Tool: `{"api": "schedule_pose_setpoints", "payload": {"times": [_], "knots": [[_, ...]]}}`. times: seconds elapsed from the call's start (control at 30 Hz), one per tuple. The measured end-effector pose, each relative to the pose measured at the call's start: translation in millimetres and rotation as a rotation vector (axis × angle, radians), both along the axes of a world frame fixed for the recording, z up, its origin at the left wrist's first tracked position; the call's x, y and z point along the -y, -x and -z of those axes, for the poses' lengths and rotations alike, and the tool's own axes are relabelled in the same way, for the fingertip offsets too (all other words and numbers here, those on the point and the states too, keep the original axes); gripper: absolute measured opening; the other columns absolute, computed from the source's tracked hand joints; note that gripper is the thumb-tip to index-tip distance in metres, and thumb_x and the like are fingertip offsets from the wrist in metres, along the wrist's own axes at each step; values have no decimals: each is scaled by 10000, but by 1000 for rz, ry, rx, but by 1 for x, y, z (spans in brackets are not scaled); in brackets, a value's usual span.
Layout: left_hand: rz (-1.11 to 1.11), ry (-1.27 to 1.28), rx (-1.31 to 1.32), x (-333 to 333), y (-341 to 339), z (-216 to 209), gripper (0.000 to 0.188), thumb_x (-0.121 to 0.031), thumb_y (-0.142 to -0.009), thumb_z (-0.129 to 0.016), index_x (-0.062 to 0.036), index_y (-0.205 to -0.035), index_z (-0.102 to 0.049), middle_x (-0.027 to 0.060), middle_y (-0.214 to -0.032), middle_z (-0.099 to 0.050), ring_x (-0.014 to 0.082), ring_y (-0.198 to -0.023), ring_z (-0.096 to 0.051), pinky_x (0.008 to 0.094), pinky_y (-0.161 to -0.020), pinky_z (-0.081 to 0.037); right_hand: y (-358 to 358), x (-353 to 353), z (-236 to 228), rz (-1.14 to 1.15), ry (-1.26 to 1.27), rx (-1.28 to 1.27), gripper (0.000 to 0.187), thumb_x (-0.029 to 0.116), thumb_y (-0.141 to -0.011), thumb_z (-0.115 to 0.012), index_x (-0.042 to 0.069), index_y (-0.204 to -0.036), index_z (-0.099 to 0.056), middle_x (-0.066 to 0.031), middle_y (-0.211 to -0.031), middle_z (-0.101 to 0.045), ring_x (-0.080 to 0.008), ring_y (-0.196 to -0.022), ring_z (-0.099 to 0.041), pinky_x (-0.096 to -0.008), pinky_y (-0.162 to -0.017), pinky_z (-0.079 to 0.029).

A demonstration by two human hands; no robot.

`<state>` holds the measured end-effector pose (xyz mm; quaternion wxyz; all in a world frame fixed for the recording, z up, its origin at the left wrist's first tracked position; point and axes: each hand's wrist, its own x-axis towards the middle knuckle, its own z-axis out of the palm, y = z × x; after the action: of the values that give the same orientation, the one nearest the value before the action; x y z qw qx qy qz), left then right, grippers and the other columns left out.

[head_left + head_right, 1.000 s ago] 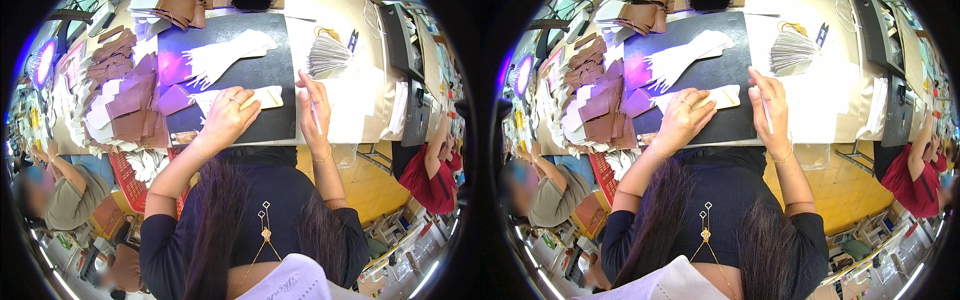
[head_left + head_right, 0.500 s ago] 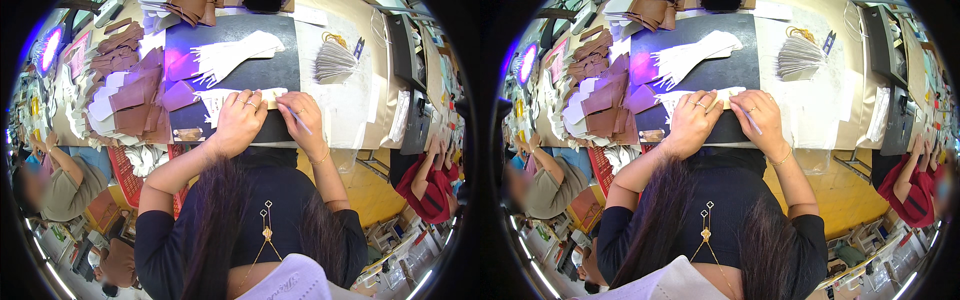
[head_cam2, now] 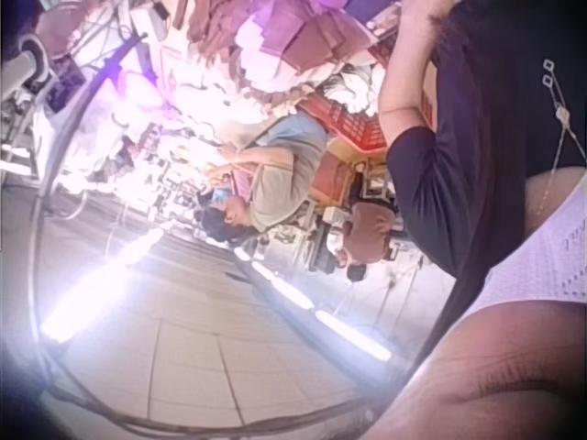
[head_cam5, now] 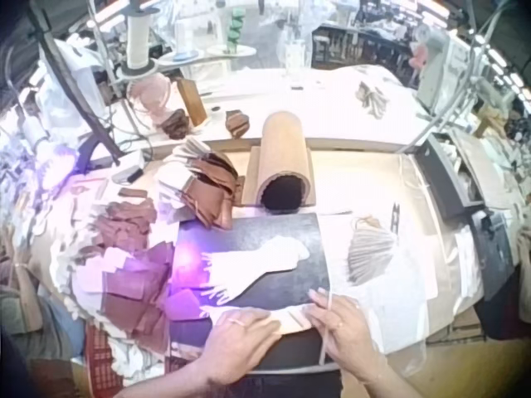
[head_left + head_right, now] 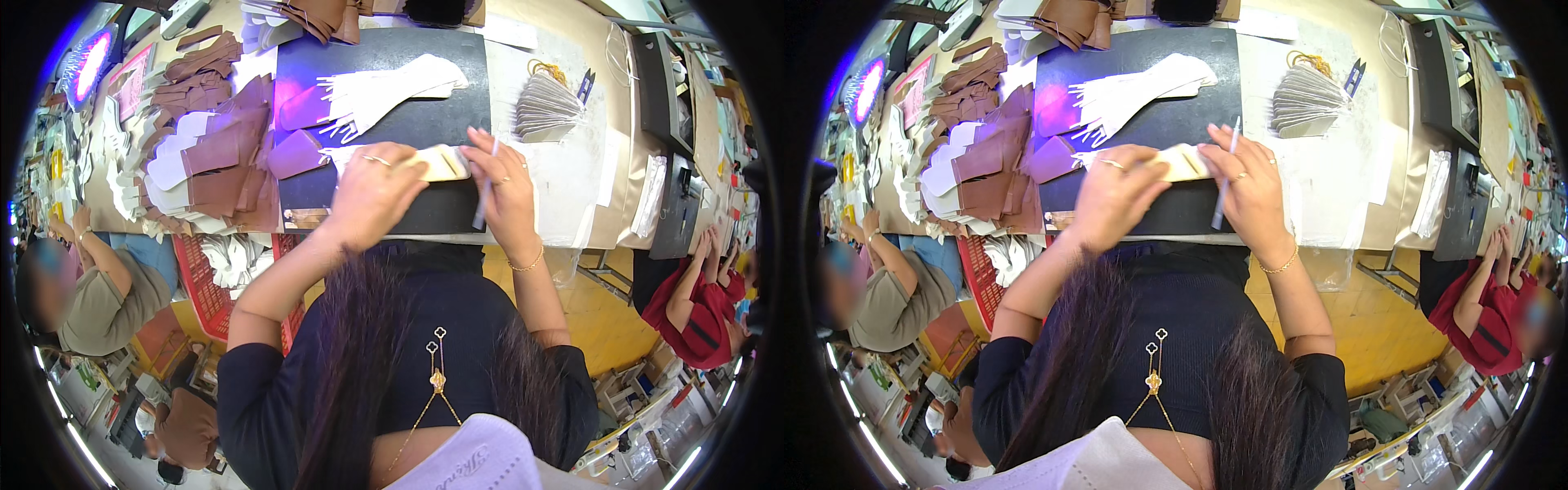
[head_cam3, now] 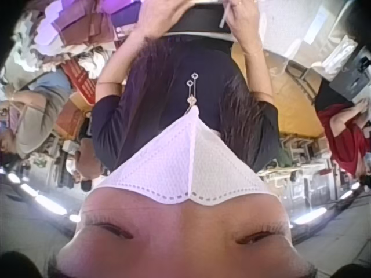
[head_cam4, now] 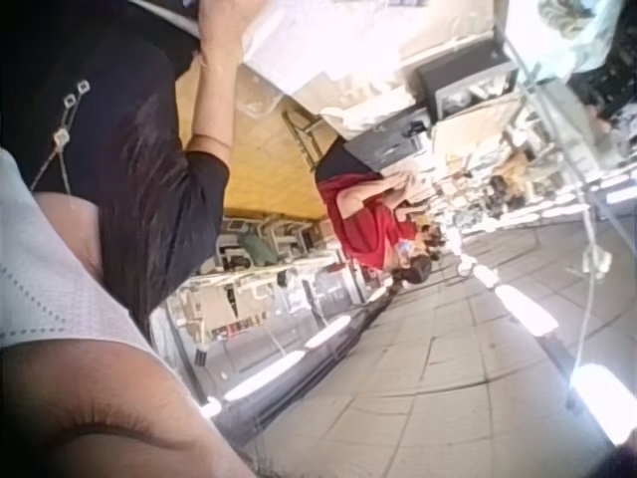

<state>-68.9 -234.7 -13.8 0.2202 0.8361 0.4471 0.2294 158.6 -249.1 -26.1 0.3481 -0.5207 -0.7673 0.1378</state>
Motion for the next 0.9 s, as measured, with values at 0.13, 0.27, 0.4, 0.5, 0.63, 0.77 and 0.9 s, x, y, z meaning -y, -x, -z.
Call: {"api": "schedule_pose_setpoints", "payload": {"times": [0.13,0.27,0.4,0.5,0.63,0.77,0.9], "knots": [[-344,178,215,-15,40,-17,257,-111,-860,-771,-70,-1106,-709,61,-1076,-668,175,-938,-637,286,-808,-512,16,-1,6,-79,69,177,353,185,-832,-768,153,-1176,-693,-81,-1370,-613,-308,-1315,-522,-456,-1060,-397],[-531,572,659,-23,66,-27,345,-83,-879,-763,-24,-1197,-645,32,-1032,-626,70,-797,-607,212,-676,-484,29,-5,8,-149,83,281,416,208,-799,-790,157,-1199,-688,-71,-1422,-579,-305,-1359,-483,-476,-1094,-364],[-458,673,740,-24,64,-21,444,-103,-891,-760,-37,-1290,-575,25,-1053,-576,48,-765,-596,204,-619,-456,33,-6,11,-178,71,243,288,198,-824,-751,150,-1097,-674,-60,-1375,-591,-281,-1329,-497,-480,-1075,-368],[-424,739,718,-25,57,-12,457,-110,-894,-760,-44,-1302,-566,26,-1061,-554,46,-737,-593,203,-617,-455,34,-4,10,-210,0,191,228,135,-797,-759,128,-1001,-656,-41,-1256,-636,-262,-1223,-558,-455,-1016,-394],[-301,862,577,-22,51,-5,476,-159,-905,-749,-31,-1315,-543,52,-1037,-565,67,-710,-600,227,-598,-457,28,-6,-3,-376,99,67,184,102,-784,-771,108,-930,-659,-23,-1036,-682,-231,-999,-633,-386,-928,-426],[-295,842,506,-23,50,-2,515,-179,-887,-756,-41,-1327,-528,66,-1006,-583,65,-712,-611,241,-608,-460,19,-20,-31,-372,210,-326,109,99,-810,-767,82,-886,-690,-34,-862,-690,-217,-847,-645,-337,-847,-459],[-158,571,341,-20,52,-8,414,-173,-855,-758,-49,-1226,-623,92,-1015,-615,170,-793,-647,306,-692,-492,20,-66,-44,-234,167,-608,94,108,-848,-765,48,-909,-728,-49,-850,-706,-173,-769,-630,-297,-714,-489]]}}
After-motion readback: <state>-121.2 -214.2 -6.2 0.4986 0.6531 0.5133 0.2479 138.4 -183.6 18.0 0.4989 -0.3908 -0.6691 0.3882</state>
